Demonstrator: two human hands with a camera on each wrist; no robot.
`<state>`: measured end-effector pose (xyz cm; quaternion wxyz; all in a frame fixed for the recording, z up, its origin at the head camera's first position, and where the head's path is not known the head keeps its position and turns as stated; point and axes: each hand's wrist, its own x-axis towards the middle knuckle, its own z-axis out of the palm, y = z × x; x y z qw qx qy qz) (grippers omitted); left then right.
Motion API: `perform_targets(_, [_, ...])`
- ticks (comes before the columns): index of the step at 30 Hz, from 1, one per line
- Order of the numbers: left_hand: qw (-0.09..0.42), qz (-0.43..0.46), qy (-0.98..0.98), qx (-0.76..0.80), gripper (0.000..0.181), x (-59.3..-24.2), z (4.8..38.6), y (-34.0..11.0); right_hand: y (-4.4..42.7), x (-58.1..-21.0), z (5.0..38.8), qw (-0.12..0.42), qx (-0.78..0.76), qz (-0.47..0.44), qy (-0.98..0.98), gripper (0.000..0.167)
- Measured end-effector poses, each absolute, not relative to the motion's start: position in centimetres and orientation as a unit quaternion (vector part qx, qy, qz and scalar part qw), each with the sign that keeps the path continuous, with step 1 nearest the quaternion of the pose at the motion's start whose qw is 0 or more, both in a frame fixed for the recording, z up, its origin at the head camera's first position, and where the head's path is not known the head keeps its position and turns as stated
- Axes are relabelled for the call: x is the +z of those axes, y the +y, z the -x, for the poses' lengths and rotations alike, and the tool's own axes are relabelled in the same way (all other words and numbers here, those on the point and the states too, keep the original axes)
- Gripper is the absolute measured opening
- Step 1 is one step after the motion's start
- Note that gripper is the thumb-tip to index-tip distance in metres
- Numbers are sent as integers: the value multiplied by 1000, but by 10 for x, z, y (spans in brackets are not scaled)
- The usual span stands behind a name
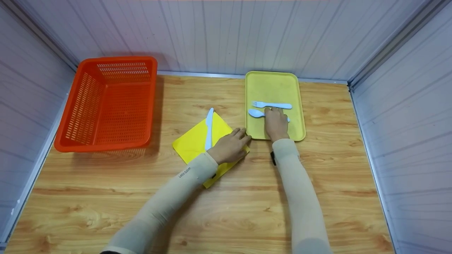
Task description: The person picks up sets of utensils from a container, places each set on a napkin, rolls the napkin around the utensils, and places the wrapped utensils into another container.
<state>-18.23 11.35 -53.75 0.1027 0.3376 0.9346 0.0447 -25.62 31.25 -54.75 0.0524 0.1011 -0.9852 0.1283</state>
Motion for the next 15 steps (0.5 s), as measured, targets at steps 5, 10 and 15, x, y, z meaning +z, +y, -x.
perform_targets(5, [107, -338, 934, 52, 51, -538, 182, 112, 314, -547, 257, 50, 124, -99, -986, 15])
perform_targets(10, [112, -330, 935, 71, 55, -536, 180, 107, 311, -539, 254, 64, 110, -103, -986, 16])
perform_targets(15, [116, -310, 938, 100, 57, -531, 171, 91, 298, -525, 245, 85, 119, -111, -983, 15])
